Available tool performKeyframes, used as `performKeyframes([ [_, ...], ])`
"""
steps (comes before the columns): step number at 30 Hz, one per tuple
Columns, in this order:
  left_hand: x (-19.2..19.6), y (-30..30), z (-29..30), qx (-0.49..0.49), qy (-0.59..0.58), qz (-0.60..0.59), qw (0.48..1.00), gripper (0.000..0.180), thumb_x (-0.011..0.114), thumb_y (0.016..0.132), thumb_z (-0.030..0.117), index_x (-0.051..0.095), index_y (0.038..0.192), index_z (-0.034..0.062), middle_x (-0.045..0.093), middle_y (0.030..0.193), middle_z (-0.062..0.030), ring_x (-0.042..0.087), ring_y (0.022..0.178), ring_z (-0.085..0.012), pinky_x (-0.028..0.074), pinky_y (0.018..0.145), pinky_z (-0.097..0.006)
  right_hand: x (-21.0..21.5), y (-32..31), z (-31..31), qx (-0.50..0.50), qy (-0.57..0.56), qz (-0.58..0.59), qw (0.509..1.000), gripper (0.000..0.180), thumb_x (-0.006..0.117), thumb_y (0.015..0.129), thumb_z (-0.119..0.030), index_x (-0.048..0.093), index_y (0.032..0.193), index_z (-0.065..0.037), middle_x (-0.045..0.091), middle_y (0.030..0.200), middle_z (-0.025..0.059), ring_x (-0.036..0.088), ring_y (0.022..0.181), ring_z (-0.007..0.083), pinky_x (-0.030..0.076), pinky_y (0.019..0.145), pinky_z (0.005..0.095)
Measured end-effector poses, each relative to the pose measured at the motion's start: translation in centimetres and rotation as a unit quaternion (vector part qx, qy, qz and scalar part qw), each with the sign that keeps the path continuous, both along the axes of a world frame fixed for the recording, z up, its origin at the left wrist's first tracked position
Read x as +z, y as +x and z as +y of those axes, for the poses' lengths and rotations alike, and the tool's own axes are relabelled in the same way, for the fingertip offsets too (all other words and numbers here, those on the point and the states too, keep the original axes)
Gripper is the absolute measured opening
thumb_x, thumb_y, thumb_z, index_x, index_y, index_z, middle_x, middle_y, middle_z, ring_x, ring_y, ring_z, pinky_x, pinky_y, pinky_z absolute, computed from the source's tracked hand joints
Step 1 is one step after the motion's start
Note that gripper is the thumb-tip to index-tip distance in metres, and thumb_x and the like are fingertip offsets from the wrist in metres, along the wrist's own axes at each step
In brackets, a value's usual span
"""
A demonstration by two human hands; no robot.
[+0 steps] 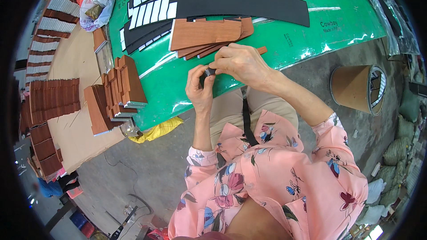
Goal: Applying black adhesive strips and metal clips to rectangular wooden blocks.
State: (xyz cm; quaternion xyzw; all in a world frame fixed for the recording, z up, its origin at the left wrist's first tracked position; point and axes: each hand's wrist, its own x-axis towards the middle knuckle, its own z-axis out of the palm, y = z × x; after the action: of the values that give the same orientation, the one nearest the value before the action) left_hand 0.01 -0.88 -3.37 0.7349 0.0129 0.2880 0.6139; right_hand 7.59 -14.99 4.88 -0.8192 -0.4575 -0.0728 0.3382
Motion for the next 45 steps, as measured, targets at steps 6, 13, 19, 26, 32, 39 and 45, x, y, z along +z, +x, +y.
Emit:
performKeyframes([
  [6,0.2,0.0,0.0,0.0,0.005,-0.006,1.0,0.026,0.072,0.073,0.003,0.062,0.096,0.0005,0.061,0.094,-0.0118,0.059,0.084,-0.0236,0.048,0.072,-0.031,-0.1,0.0,0.0,0.004,0.0,-0.001,1.0,0.02,0.072,0.066,-0.011,0.068,0.085,-0.006,0.058,0.076,0.0029,0.056,0.07,0.0196,0.046,0.059,0.0318],
  [13,0.1,0.0,-0.1,0.004,0.021,-0.002,1.0,0.023,0.07,0.077,0.006,0.061,0.098,0.0006,0.06,0.096,-0.0115,0.058,0.086,-0.0227,0.047,0.074,-0.03,-1.1,0.4,-0.7,0.036,0.038,0.051,0.997,0.03,0.072,0.068,-0.008,0.067,0.097,-0.004,0.063,0.091,0.0061,0.059,0.082,0.0217,0.048,0.064,0.0327],
  [19,0.0,-0.1,0.1,0.002,0.025,0.011,1.0,0.02,0.068,0.081,0.01,0.061,0.098,0.0005,0.059,0.098,-0.0103,0.057,0.089,-0.0205,0.046,0.076,-0.029,-1.3,-0.1,-2.4,-0.024,0.055,0.096,0.994,0.033,0.072,0.069,-0.015,0.066,0.102,-0.008,0.063,0.101,0.0062,0.06,0.09,0.0234,0.049,0.074,0.0328],
  [26,-0.4,0.1,-0.2,0.017,0.044,-0.001,0.999,0.024,0.069,0.08,0.012,0.061,0.1,0.002,0.061,0.098,-0.0124,0.058,0.087,-0.0247,0.047,0.074,-0.032,-1.6,-1.3,-1.6,-0.059,0.073,0.049,0.994,0.028,0.069,0.073,-0.011,0.066,0.1,-0.006,0.063,0.098,0.0061,0.06,0.085,0.0228,0.049,0.073,0.0332],
  [32,-0.1,0.2,-0.6,0.032,0.068,-0.065,0.995,0.024,0.066,0.081,0.004,0.061,0.105,0.0062,0.057,0.093,-0.012,0.056,0.084,-0.0242,0.047,0.071,-0.032,-1.8,-1.0,-1.0,-0.057,0.053,0.07,0.994,0.022,0.069,0.074,-0.011,0.066,0.094,-0.004,0.064,0.09,0.0062,0.061,0.081,0.023,0.047,0.068,0.0333],
  [39,0.0,0.3,-0.6,0.018,0.092,-0.076,0.993,0.026,0.064,0.081,0.001,0.061,0.107,0.008,0.056,0.091,-0.011,0.055,0.081,-0.0222,0.046,0.069,-0.031,-1.8,-0.7,-0.8,-0.057,0.057,0.065,0.995,0.018,0.069,0.072,-0.011,0.065,0.088,-0.004,0.063,0.082,0.0053,0.06,0.077,0.0228,0.047,0.067,0.0337],
  [45,0.0,0.1,-0.5,0.008,0.085,-0.058,0.995,0.022,0.062,0.084,0.002,0.059,0.106,0.008,0.056,0.095,-0.011,0.054,0.087,-0.0233,0.045,0.074,-0.032,-1.3,-0.7,-0.6,-0.065,0.037,0.039,0.996,0.017,0.07,0.071,-0.012,0.064,0.086,-0.005,0.061,0.078,0.004,0.059,0.075,0.0217,0.048,0.063,0.0325],
])
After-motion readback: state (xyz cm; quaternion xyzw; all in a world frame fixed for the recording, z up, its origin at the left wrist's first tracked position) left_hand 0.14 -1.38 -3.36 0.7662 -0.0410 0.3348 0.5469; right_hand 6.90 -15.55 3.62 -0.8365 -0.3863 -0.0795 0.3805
